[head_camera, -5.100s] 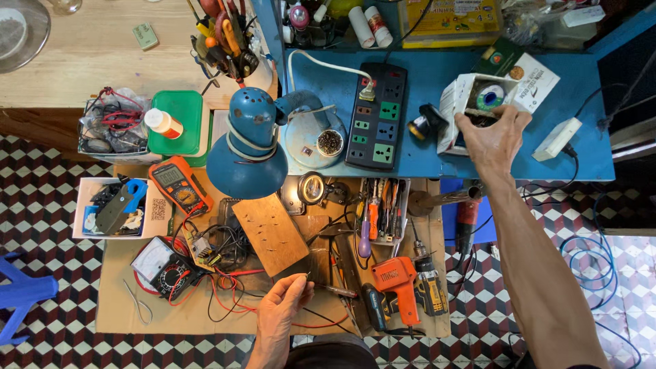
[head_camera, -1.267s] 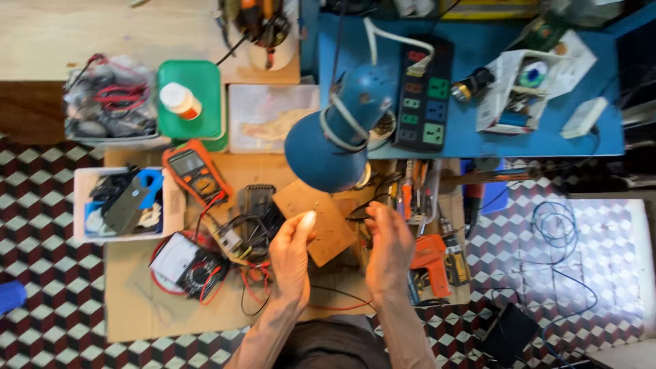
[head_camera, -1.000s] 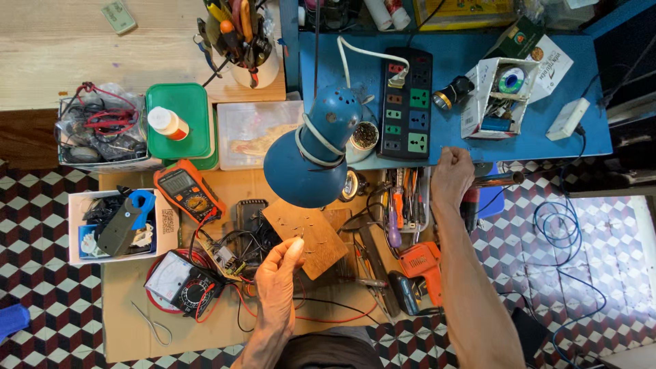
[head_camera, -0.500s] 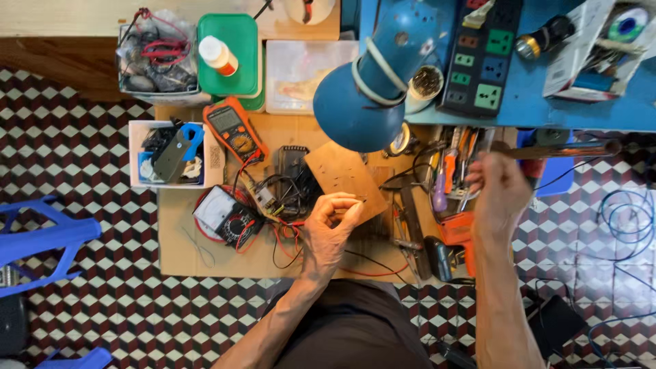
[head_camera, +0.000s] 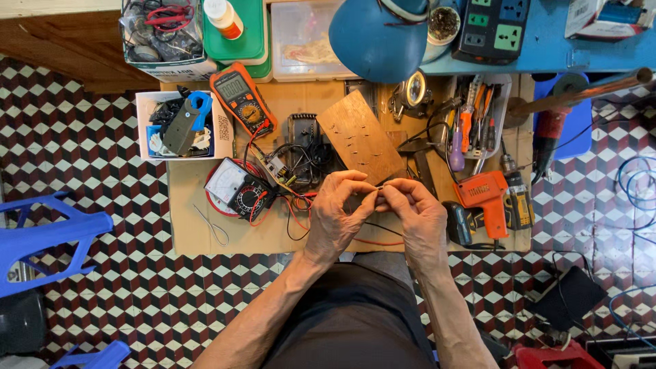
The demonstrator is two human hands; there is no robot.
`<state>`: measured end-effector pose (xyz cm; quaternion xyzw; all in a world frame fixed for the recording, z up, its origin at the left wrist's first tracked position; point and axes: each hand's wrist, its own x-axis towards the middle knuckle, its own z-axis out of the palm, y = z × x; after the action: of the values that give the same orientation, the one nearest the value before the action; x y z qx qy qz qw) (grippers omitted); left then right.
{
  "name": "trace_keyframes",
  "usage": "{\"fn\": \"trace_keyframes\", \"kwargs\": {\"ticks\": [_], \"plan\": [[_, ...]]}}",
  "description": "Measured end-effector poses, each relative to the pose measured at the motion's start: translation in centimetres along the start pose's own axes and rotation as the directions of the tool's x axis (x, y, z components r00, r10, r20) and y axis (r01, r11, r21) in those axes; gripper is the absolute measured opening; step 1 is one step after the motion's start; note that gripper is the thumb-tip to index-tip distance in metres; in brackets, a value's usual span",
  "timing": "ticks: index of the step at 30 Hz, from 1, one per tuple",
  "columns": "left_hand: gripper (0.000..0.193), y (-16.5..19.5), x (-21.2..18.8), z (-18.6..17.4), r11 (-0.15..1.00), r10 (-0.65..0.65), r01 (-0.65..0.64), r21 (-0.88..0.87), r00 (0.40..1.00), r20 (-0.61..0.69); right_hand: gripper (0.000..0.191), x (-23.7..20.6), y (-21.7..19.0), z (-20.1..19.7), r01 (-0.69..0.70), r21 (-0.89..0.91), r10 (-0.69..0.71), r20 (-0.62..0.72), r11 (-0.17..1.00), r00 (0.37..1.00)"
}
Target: The person uses a multimeter to test a green circuit board. They connect the multimeter probes to various points on the board and observe the readings on the multimeter display.
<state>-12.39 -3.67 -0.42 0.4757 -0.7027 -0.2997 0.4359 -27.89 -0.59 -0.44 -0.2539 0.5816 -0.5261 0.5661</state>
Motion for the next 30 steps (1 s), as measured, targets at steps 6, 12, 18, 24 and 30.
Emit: {"fn": "trace_keyframes", "kwargs": {"ticks": [6, 12, 18, 24, 30], "plan": [[0.033, -0.6, -3.8, -0.8, 0.875, -0.388, 0.450, -0.176, 0.872, 0.299, 0.018, -4.0, 2.7, 0.6, 0.111, -0.376, -0.130, -0.025, 0.920, 0.991], [0.034, -2.9, -7.9, -2.6, 0.412, -0.617, 0.864, -0.290, 0.499, 0.608, 0.012, -7.3, 6.1, 0.9, 0.232, -0.509, -0.235, 0.060, 0.829, 0.970], [0.035, -4.2, -8.7, -3.1, 0.272, -0.607, 0.922, -0.276, 0.387, 0.694, 0.011, -8.0, 6.9, -0.1, 0.264, -0.461, -0.241, 0.108, 0.847, 0.964], [0.030, -4.4, -8.5, -2.2, 0.360, -0.576, 0.894, -0.265, 0.437, 0.691, 0.014, -7.9, 8.7, -1.0, 0.107, -0.300, -0.113, -0.006, 0.948, 0.994], [0.028, -2.8, -7.7, -2.5, 0.347, -0.649, 0.872, -0.346, 0.489, 0.583, 0.014, -4.4, 12.5, -8.0, -0.010, -0.619, -0.203, -0.274, 0.785, 0.940]]}}
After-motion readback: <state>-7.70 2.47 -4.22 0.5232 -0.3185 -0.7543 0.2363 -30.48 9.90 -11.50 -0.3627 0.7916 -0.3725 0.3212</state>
